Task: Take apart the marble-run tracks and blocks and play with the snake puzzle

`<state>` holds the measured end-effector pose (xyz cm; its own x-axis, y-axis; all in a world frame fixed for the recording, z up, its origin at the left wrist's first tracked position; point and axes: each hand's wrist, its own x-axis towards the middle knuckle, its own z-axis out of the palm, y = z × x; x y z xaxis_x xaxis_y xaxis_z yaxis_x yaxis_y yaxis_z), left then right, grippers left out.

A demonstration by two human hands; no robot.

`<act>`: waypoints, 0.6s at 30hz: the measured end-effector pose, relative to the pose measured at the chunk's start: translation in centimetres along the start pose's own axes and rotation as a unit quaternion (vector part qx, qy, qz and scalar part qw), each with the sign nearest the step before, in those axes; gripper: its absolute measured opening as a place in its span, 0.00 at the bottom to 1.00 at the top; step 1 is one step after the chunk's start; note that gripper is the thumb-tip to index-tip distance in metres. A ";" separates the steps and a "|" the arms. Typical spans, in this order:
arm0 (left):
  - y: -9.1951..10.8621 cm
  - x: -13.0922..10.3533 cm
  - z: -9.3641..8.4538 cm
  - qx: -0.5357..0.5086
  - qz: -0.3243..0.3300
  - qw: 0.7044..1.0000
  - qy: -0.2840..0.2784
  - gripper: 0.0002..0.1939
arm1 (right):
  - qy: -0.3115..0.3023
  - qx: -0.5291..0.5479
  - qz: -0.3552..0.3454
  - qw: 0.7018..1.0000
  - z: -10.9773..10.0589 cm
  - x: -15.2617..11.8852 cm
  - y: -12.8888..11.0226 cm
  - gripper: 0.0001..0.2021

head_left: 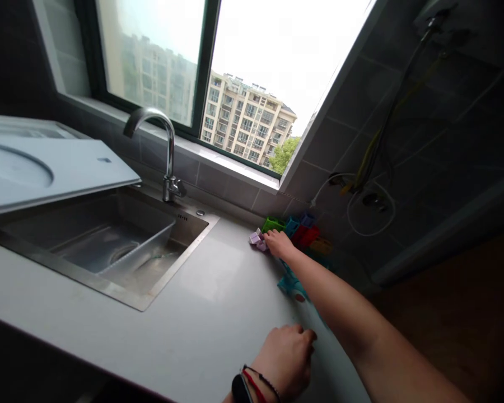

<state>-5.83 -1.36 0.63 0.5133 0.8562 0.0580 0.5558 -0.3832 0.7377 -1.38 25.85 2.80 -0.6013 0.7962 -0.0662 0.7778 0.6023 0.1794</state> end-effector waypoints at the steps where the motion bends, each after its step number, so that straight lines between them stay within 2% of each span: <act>1: -0.2 -0.1 -0.4 -0.010 -0.005 1.000 -0.003 0.19 | 0.011 0.019 -0.002 1.000 0.1 0.0 -0.4 0.17; 5: -1.4 -0.1 -1.9 -0.065 -0.005 0.998 0.012 0.20 | 0.073 0.112 -0.009 0.991 -1.1 -1.1 -1.5 0.17; 8: -1.8 0.0 -3.2 -0.092 -0.010 0.995 0.026 0.23 | 0.133 0.202 -0.013 0.970 -2.8 -4.2 -2.0 0.21; 11: -0.3 -0.9 -5.0 -0.079 -0.011 0.996 0.043 0.26 | 0.189 0.312 0.004 0.931 -3.4 -10.8 -2.4 0.26; 13: 1.7 -2.2 -6.6 -0.067 -0.001 0.997 0.048 0.21 | 0.214 0.383 0.039 0.898 -2.5 -16.9 -2.4 0.22; 15: 3.8 -3.6 -8.0 -0.092 0.022 0.994 0.047 0.15 | 0.235 0.440 0.079 0.863 -0.8 -23.3 -2.5 0.22; 16: 4.7 -4.1 -8.4 -0.112 0.038 0.991 0.064 0.14 | 0.239 0.483 0.095 0.837 0.2 -26.2 -2.6 0.21; 18: 5.7 -4.1 -8.3 -0.108 0.060 0.984 0.126 0.16 | 0.244 0.681 0.128 0.679 2.1 -30.8 -2.9 0.20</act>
<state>-10.19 -4.23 10.21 0.3739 0.8784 0.2977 0.3358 -0.4275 0.8394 15.27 -0.32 2.22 -0.1458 0.9712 0.1885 0.1165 0.2061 -0.9716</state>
